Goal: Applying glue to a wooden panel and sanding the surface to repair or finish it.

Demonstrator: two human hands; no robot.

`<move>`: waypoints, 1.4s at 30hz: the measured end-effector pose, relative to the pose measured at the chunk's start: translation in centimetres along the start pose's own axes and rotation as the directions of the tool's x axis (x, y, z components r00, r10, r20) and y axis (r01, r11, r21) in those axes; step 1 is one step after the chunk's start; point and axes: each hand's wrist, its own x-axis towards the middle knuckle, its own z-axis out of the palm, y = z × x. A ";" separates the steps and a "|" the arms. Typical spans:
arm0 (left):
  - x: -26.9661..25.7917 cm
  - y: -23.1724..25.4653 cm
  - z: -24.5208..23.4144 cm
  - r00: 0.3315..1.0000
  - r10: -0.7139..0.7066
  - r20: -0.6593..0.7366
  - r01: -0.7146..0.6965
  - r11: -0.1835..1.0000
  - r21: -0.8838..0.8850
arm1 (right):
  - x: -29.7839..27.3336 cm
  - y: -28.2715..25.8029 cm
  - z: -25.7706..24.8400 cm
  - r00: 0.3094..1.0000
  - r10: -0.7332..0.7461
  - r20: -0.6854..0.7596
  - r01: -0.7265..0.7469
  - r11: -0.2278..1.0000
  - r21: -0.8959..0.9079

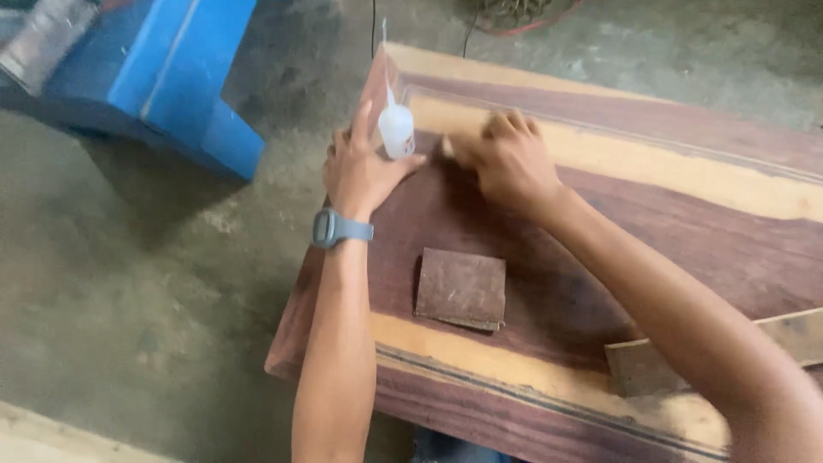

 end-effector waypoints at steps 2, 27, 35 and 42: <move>-0.1 0.6 -0.8 1.000 0.005 -0.010 -0.005 1.000 -0.015 | 1.6 1.7 1.9 0.995 0.006 -0.095 -0.006 1.000 -0.005; 0.2 0.1 -0.8 1.000 -0.018 0.002 0.018 0.999 -0.041 | -3.5 -3.2 -3.0 0.999 -0.033 0.022 0.032 0.999 0.028; -0.2 1.1 -1.3 1.000 -0.009 -0.013 0.008 0.998 -0.069 | 1.2 1.0 0.8 0.987 -0.089 -0.134 0.087 0.996 -0.023; 0.4 -0.1 0.1 1.000 -0.007 -0.011 0.007 0.999 -0.035 | -4.6 -0.2 -0.9 0.998 -0.054 0.011 0.056 0.986 -0.157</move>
